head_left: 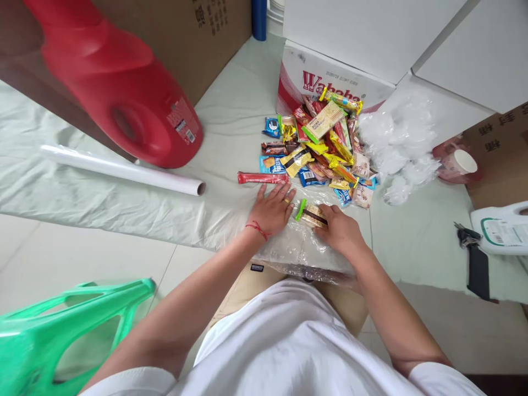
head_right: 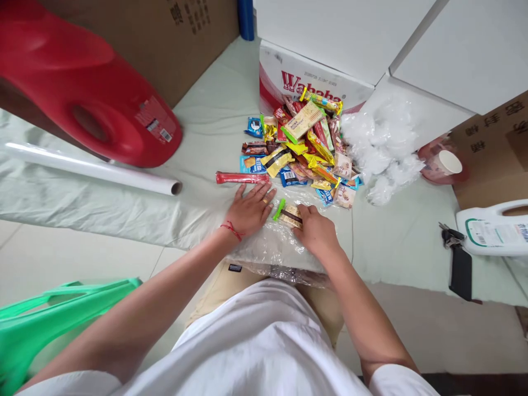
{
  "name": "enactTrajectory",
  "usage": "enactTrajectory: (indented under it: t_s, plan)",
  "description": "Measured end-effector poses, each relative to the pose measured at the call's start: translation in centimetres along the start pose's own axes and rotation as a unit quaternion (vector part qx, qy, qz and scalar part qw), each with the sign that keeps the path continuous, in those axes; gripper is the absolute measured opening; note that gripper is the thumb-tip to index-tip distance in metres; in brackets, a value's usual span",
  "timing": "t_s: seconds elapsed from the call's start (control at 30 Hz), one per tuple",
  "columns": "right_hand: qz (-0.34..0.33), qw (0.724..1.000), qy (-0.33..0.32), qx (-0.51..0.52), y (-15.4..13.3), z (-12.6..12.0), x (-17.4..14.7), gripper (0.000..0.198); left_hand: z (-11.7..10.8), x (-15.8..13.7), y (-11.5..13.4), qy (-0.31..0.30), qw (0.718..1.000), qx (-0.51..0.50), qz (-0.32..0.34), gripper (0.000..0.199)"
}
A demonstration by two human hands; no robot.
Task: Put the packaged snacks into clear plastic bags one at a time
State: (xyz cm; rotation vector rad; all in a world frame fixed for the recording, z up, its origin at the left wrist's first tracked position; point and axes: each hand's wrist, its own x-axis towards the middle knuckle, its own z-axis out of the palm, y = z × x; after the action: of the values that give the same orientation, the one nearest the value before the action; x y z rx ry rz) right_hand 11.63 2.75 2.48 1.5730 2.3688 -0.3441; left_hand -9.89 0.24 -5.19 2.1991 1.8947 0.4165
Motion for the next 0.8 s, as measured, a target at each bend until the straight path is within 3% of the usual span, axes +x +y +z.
enactTrajectory:
  t_s: [0.37, 0.57, 0.8]
  plan:
    - [0.007, 0.999, 0.041, 0.001, 1.2, -0.3, -0.6, 0.052, 0.0, -0.2, 0.0, 0.004, 1.0, 0.004, 0.001, 0.057]
    - [0.048, 0.998, 0.009, -0.031, -0.6, -0.5, -0.5, 0.057, -0.1, -0.1, 0.1, 0.006, 1.0, -0.006, 0.0, 0.056]
    - [0.018, 1.0, -0.002, -0.023, -0.3, -0.4, -0.4, 0.058, -0.1, -0.2, 0.1, 0.008, 1.0, -0.003, 0.003, 0.056]
